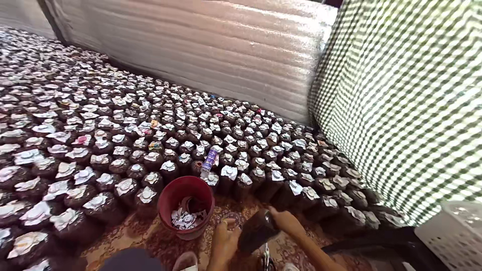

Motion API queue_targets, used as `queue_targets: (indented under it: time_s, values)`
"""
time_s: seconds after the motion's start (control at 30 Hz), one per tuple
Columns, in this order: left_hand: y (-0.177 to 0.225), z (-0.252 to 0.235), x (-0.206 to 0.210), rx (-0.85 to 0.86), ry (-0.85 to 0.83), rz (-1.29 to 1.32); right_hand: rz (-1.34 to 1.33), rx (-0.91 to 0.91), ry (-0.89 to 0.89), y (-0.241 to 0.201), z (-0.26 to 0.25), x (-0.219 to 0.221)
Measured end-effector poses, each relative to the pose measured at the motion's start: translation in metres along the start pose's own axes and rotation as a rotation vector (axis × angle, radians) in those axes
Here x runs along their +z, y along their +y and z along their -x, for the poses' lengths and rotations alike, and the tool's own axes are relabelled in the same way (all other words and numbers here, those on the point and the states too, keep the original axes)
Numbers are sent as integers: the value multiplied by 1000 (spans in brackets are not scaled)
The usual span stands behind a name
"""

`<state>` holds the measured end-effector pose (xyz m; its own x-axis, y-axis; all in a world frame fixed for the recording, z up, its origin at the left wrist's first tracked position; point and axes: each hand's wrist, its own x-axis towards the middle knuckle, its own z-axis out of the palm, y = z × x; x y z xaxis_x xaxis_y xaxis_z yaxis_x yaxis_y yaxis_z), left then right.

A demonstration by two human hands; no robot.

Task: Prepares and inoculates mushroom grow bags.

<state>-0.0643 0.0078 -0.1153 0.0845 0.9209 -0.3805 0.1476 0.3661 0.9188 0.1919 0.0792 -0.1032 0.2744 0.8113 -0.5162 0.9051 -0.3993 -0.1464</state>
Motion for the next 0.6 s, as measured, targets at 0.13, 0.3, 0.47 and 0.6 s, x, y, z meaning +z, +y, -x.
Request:
queue_targets:
  time_s: [0.13, 0.3, 0.47, 0.6]
  values:
    - [-9, 5, 1, -24, -32, -127, 330, -192, -20, -22, 33, 23]
    - [-19, 8, 13, -60, -16, -373, 477, -587, 86, -33, 41, 17]
    - [-29, 5, 31, 84, -55, -515, 342, -271, 83, -21, 49, 27]
    - [-64, 0, 54, 296, -134, -448, 393, -563, 191, -23, 59, 76]
